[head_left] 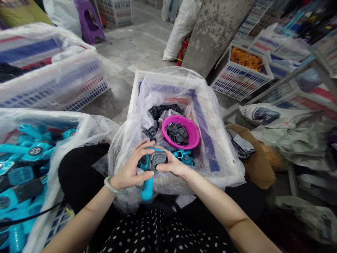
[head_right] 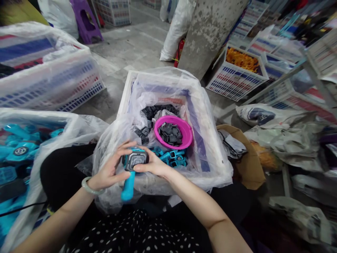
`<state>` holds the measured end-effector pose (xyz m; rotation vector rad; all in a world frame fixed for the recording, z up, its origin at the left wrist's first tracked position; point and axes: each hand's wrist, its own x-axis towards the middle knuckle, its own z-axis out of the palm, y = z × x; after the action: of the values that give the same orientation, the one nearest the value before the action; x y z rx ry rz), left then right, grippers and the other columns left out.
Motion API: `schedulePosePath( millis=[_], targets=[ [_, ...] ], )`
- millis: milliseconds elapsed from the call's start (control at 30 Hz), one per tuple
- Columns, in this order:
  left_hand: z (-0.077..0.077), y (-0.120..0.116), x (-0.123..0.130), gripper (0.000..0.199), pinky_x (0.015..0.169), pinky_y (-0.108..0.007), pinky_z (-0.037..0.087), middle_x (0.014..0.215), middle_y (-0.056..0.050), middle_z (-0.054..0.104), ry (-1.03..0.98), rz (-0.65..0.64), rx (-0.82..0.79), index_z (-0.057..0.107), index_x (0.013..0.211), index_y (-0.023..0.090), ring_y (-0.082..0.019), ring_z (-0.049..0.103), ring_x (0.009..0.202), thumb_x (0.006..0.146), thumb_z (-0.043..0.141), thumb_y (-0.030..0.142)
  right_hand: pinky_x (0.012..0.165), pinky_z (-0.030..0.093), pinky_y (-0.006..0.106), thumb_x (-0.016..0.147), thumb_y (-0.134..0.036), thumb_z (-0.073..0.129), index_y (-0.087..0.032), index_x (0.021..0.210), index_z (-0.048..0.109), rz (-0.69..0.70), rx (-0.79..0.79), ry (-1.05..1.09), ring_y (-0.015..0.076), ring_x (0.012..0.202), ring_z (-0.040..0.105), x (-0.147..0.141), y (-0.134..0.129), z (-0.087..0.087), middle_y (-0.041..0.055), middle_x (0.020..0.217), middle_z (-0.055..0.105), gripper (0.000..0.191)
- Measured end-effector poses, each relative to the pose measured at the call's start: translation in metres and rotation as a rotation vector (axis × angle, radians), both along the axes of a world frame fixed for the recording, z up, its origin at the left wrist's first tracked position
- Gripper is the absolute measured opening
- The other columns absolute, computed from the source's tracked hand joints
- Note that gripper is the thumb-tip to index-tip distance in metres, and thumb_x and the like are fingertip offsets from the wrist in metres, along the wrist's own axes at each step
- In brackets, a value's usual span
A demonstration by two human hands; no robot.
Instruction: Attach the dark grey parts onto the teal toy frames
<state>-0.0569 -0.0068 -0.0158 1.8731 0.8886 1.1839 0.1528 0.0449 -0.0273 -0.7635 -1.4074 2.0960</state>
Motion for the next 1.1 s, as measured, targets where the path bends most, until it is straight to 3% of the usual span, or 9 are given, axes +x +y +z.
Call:
schedulePosePath(
  millis=[100, 233, 400, 567, 733, 833, 967, 1033, 1100],
  targets=[
    [0.003, -0.006, 0.014, 0.056, 0.125, -0.055, 0.03, 0.162, -0.013, 0.04, -0.104, 0.265, -0.258, 0.055, 0.141, 0.023, -0.037, 0.034, 0.152, 0.093, 0.065, 0.05, 0.108, 0.048, 0.039, 0.053, -0.043, 0.099, -0.023, 0.142, 0.043, -0.103, 0.243, -0.055, 0.0256, 0.121, 0.062, -0.013, -0.003, 0.002, 0.0102, 0.135, 0.061, 0.106],
    [-0.006, -0.006, 0.023, 0.028, 0.116, -0.047, 0.042, 0.134, -0.01, 0.062, -0.205, 0.497, -0.309, 0.068, 0.1, 0.022, -0.032, 0.055, 0.133, 0.091, 0.068, 0.048, 0.102, 0.052, 0.037, 0.058, -0.046, 0.096, -0.021, 0.139, 0.043, -0.082, 0.387, -0.161, 0.0255, 0.117, 0.065, -0.022, 0.003, -0.004, 0.0107, 0.131, 0.062, 0.1],
    [-0.024, -0.002, -0.001, 0.037, 0.105, -0.048, 0.052, 0.128, -0.009, 0.07, -0.5, 0.615, -0.614, 0.069, 0.097, 0.022, -0.033, 0.063, 0.122, 0.087, 0.068, 0.058, 0.097, 0.055, 0.033, 0.078, -0.034, 0.086, -0.017, 0.137, 0.057, 0.371, 0.499, -0.461, 0.0194, 0.104, 0.072, -0.039, 0.09, -0.043, 0.0073, 0.116, 0.074, 0.067],
    [-0.021, -0.002, -0.02, 0.072, 0.104, -0.061, 0.053, 0.125, -0.011, 0.074, -1.048, 0.448, -1.079, 0.065, 0.125, 0.023, -0.036, 0.062, 0.128, 0.09, 0.039, 0.081, 0.118, 0.036, 0.055, 0.099, -0.021, 0.063, -0.009, 0.12, 0.068, 0.15, 0.636, -0.76, 0.0311, 0.133, 0.056, -0.082, 0.178, -0.096, 0.0181, 0.134, 0.065, 0.025],
    [-0.027, -0.013, -0.032, 0.063, 0.116, -0.064, 0.042, 0.131, -0.014, 0.071, -1.145, 0.26, -1.221, 0.065, 0.128, 0.017, -0.037, 0.053, 0.14, 0.093, 0.049, 0.066, 0.107, 0.05, 0.049, 0.099, -0.033, 0.066, -0.014, 0.111, 0.069, 0.147, 0.666, -0.709, 0.0236, 0.119, 0.064, -0.103, 0.186, -0.119, 0.0091, 0.124, 0.068, 0.023],
    [-0.041, -0.018, -0.037, 0.052, 0.116, -0.06, 0.045, 0.121, -0.013, 0.075, -1.14, 0.336, -1.251, 0.068, 0.122, 0.015, -0.036, 0.057, 0.136, 0.089, 0.059, 0.053, 0.1, 0.054, 0.039, 0.102, -0.03, 0.059, -0.01, 0.11, 0.068, 0.128, 0.63, -0.659, 0.0199, 0.105, 0.069, -0.083, 0.177, -0.102, 0.0118, 0.114, 0.072, 0.023],
    [-0.063, -0.014, -0.021, 0.039, 0.109, -0.058, 0.053, 0.1, -0.009, 0.079, -1.139, 0.505, -1.226, 0.07, 0.11, 0.019, -0.037, 0.065, 0.125, 0.083, 0.065, 0.046, 0.086, 0.058, 0.03, 0.104, -0.035, 0.051, -0.011, 0.124, 0.062, 0.195, 0.557, -0.5, 0.0166, 0.094, 0.071, -0.03, 0.137, -0.044, 0.0095, 0.11, 0.074, 0.034],
    [-0.07, -0.011, -0.003, 0.04, 0.105, -0.06, 0.055, 0.097, -0.009, 0.079, -1.112, 0.482, -1.23, 0.069, 0.107, 0.021, -0.038, 0.066, 0.121, 0.081, 0.065, 0.052, 0.085, 0.059, 0.031, 0.1, -0.045, 0.056, -0.014, 0.124, 0.064, 0.341, 0.529, -0.286, 0.0173, 0.093, 0.071, -0.008, 0.105, -0.011, 0.0068, 0.108, 0.074, 0.039],
    [-0.075, -0.009, 0.014, 0.049, 0.102, -0.062, 0.056, 0.1, -0.01, 0.078, -1.015, 0.38, -1.203, 0.068, 0.105, 0.022, -0.039, 0.066, 0.12, 0.079, 0.065, 0.062, 0.093, 0.058, 0.034, 0.098, -0.046, 0.06, -0.017, 0.126, 0.064, 0.262, 0.629, -0.226, 0.0192, 0.104, 0.069, 0.005, 0.072, 0.017, 0.0077, 0.116, 0.072, 0.041]
  ],
)
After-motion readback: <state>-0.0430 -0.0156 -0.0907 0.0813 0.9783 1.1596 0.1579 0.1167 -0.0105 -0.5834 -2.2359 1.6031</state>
